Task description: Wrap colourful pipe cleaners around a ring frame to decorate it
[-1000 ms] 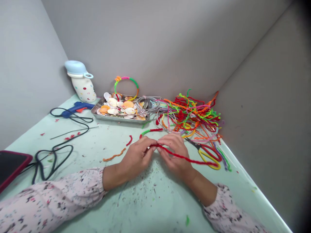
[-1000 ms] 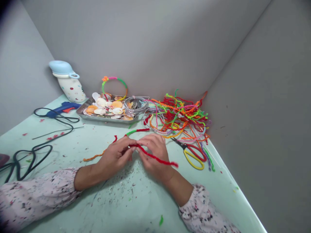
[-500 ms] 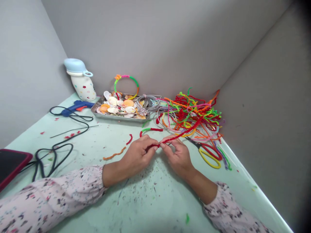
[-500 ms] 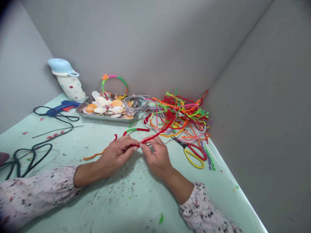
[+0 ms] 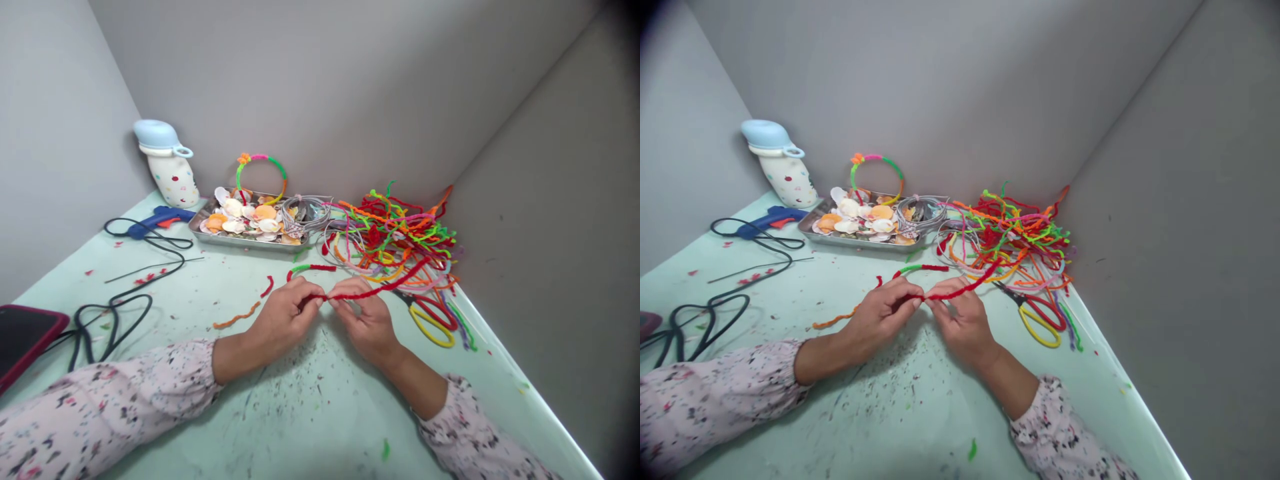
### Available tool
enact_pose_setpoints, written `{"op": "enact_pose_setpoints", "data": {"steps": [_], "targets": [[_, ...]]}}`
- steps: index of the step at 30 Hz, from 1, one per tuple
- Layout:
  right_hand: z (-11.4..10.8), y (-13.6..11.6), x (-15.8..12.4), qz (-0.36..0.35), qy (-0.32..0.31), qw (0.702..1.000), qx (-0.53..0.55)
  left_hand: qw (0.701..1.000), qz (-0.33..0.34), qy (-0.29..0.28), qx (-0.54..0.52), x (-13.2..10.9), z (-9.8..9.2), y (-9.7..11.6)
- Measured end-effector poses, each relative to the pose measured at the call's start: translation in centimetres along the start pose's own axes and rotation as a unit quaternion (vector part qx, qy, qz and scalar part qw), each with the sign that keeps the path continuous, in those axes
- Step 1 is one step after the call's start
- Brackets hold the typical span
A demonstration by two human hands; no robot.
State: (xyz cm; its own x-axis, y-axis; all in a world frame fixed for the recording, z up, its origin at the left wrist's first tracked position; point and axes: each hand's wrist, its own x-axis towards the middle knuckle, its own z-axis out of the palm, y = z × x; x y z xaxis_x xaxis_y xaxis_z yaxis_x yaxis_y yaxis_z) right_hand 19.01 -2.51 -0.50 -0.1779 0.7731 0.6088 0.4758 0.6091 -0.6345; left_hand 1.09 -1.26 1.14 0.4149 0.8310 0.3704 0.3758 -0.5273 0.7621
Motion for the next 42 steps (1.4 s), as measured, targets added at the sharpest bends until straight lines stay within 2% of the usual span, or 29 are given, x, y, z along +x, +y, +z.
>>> {"op": "enact_pose_setpoints", "data": {"steps": [5,12,20,23,31,42], "targets": [[-0.2,0.1,0.2,-0.056,-0.001,0.998,-0.013,1.0,-0.013,0.01,-0.02,0.2,-0.1,-0.1],[-0.8,0.9,0.5,-0.189,-0.03,0.976,-0.1,0.996,-0.051,0.004,-0.074,0.0,0.1,-0.7],[-1.3,1.1,0.5,-0.256,-0.05,0.948,-0.182,0.991,-0.076,-0.006,-0.111,-0.1,-0.1,-0.6],[-1.1,1.1,0.4,-0.25,-0.051,0.951,-0.177,0.988,-0.092,-0.018,-0.126,0.0,-0.2,-0.5],[-0.6,1.2,0.1,-0.167,-0.005,0.979,-0.117,0.984,-0.123,-0.005,-0.125,0.0,-0.1,-0.9],[-0.6,1.6,0.2,-0.152,0.006,0.979,-0.133,0.996,-0.07,0.008,-0.061,0.2,0.2,-0.8]]}}
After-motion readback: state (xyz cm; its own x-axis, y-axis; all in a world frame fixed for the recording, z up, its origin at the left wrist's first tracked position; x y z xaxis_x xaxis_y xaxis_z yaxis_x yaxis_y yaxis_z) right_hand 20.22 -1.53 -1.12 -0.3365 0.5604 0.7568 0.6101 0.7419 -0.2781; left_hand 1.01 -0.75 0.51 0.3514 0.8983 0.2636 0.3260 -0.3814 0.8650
